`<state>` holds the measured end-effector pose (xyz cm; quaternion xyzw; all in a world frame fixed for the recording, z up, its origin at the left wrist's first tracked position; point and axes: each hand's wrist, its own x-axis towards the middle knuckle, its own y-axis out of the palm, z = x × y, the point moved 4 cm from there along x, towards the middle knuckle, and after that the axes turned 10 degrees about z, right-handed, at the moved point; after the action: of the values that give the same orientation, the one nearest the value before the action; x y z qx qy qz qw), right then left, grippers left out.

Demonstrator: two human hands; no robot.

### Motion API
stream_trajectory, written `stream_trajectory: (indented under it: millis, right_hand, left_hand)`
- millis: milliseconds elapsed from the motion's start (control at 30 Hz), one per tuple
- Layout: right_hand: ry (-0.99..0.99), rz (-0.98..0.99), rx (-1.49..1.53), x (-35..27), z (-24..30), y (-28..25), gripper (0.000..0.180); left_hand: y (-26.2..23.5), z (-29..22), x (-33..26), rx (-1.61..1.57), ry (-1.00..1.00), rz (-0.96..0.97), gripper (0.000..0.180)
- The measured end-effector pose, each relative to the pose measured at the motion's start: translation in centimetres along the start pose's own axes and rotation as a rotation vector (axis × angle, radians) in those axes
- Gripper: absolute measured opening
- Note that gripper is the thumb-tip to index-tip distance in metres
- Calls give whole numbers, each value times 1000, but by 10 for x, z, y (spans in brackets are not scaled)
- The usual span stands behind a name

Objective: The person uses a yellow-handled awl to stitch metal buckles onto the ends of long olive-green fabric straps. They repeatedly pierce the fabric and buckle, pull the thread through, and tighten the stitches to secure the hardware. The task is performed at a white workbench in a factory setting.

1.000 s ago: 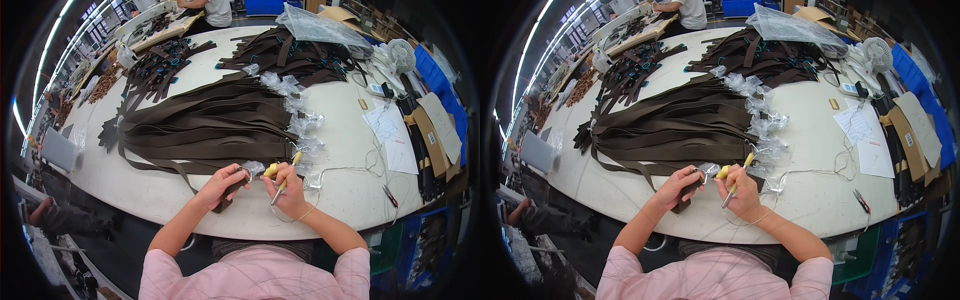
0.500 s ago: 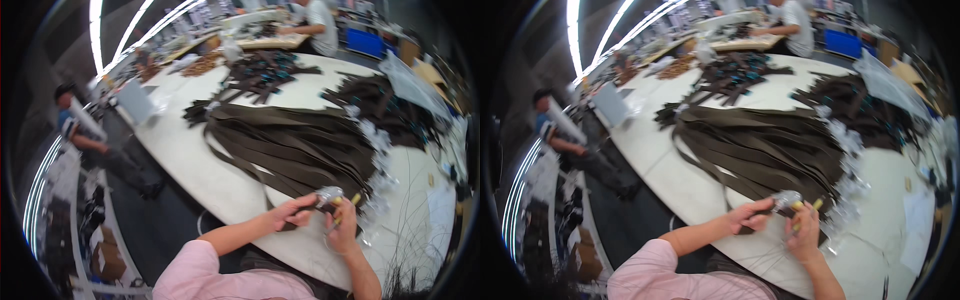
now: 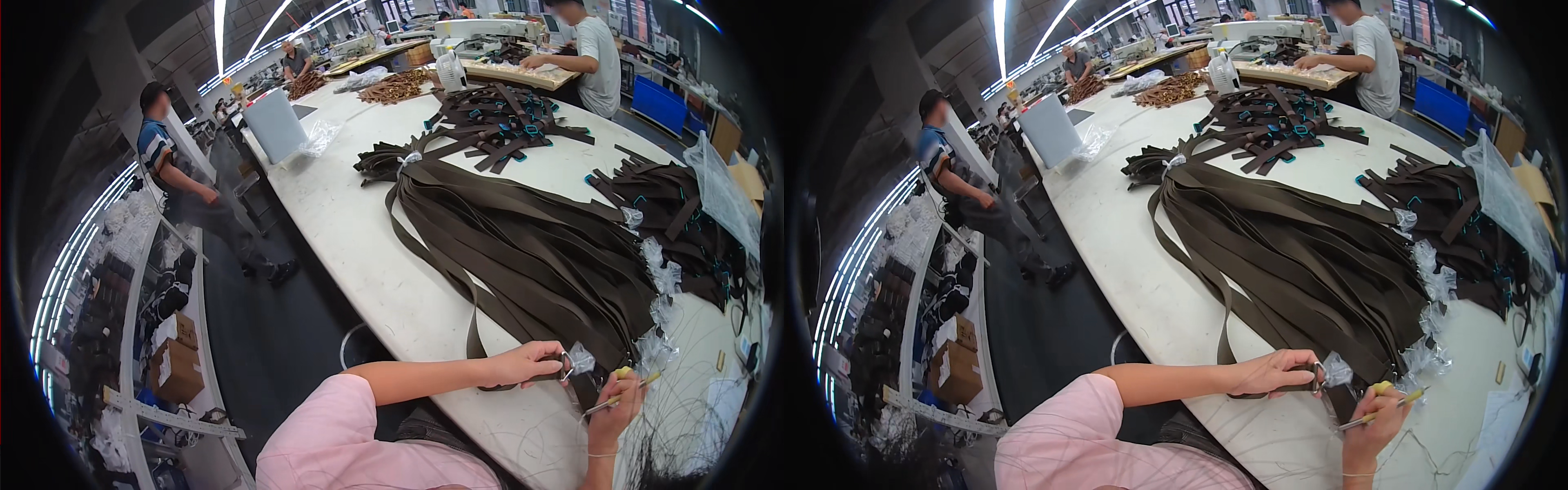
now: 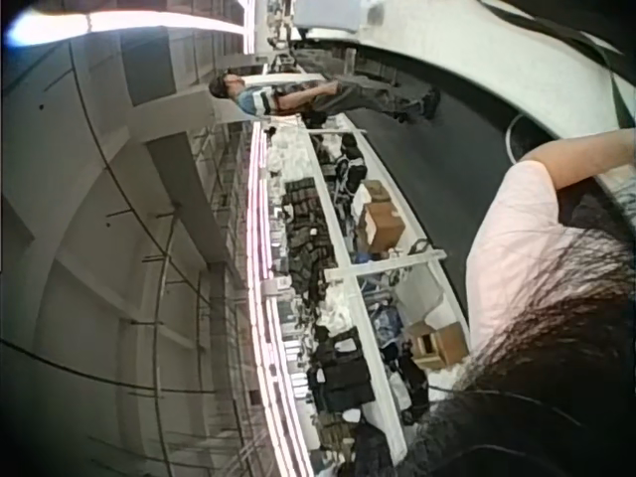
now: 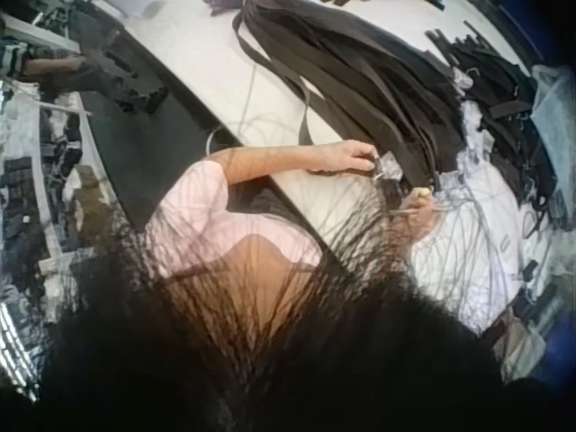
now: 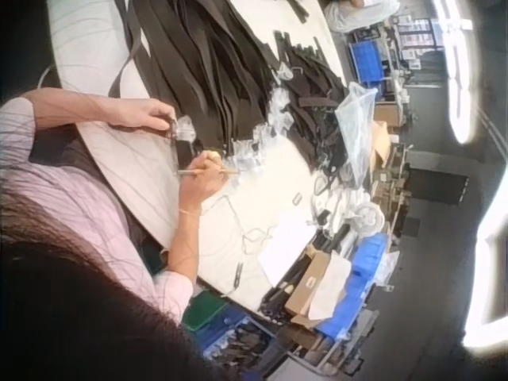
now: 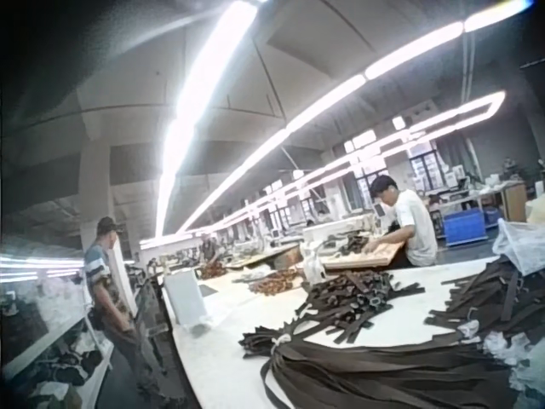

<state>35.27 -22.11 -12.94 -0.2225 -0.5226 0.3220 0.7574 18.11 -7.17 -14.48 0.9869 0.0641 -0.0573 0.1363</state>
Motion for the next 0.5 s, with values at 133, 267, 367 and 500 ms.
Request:
stream_trajectory:
  millis: [133, 267, 367, 500]
  right_hand:
    - [66, 51, -47, -11, -13, -15, 23]
    - [65, 193, -21, -18, 8, -14, 18]
    - [20, 217, -123, -27, 6, -23, 27]
    - [-77, 174, -74, -30, 24, -44, 30]
  left_hand:
    - [12, 4, -6, 231, -180, 297, 34]
    - [7, 22, -9, 782, 94, 164, 40]
    - [19, 11, -24, 1072, 15, 14, 50]
    - [28, 1, -43, 1305, 280, -98, 59]
